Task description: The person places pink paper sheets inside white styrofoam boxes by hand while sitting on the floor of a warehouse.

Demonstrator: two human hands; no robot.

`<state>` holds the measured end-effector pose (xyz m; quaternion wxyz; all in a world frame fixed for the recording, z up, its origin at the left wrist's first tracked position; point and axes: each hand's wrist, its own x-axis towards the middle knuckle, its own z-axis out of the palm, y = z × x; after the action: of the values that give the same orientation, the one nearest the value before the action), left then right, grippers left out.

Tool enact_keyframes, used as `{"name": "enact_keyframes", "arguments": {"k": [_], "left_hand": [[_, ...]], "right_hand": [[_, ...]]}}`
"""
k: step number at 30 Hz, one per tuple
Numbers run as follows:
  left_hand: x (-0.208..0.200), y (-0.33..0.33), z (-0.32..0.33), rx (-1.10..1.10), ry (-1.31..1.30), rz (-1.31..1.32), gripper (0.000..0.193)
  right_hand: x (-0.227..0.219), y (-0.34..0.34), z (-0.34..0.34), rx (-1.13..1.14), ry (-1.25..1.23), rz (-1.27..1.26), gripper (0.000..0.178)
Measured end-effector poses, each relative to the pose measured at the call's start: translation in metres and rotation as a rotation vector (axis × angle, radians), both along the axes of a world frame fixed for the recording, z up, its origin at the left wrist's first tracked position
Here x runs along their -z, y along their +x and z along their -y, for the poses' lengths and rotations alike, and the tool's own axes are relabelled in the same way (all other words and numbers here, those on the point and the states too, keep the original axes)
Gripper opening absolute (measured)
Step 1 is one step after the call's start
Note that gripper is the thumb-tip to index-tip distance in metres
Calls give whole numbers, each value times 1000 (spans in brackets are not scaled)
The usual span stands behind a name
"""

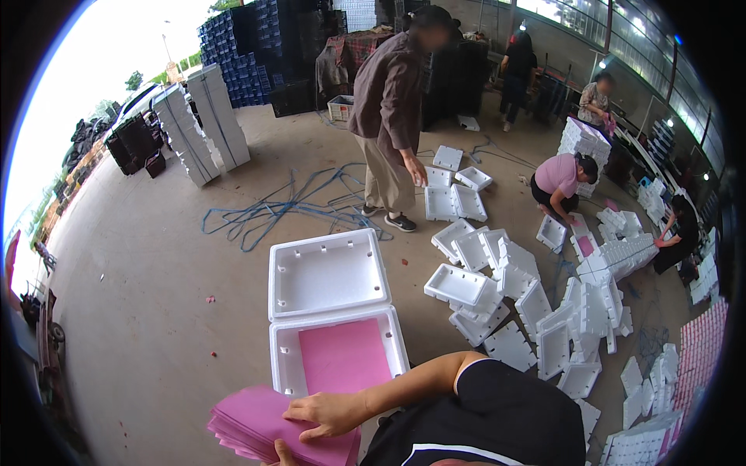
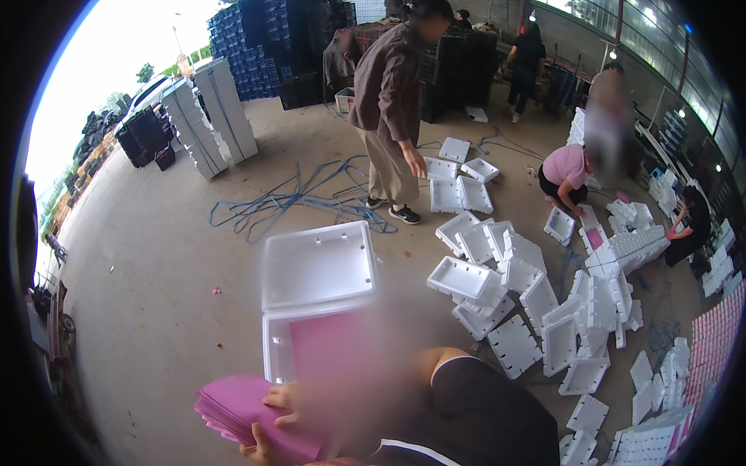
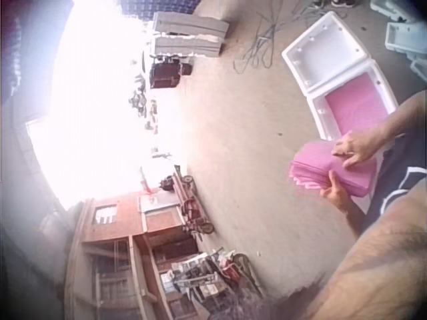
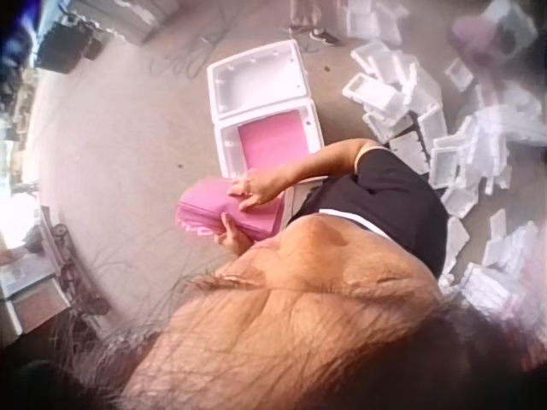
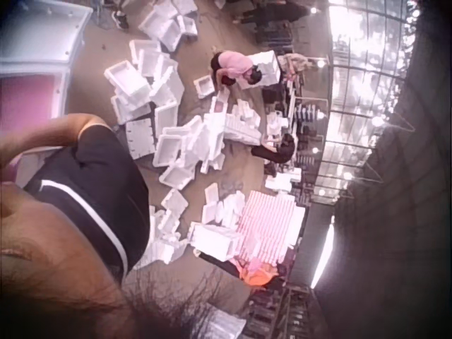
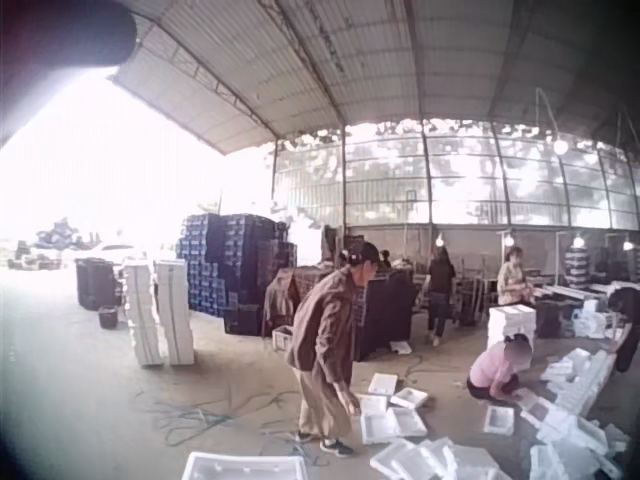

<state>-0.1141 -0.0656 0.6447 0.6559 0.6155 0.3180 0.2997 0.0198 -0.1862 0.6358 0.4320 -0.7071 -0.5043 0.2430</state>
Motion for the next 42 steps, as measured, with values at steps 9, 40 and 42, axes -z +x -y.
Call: {"name": "enact_keyframes", "arguments": {"k": [9,40,42], "left_hand": [[-15,12,15,58,-70,138,30],[-6,50,38,-122,-48,-69,11],[-2,55,41,-115,-39,-95,12]], "right_hand": [[25,-6,10,1,174,125,53],[-9,278,53,318,-34,-176,26],[33,348,65,379,23,-173,26]]}}
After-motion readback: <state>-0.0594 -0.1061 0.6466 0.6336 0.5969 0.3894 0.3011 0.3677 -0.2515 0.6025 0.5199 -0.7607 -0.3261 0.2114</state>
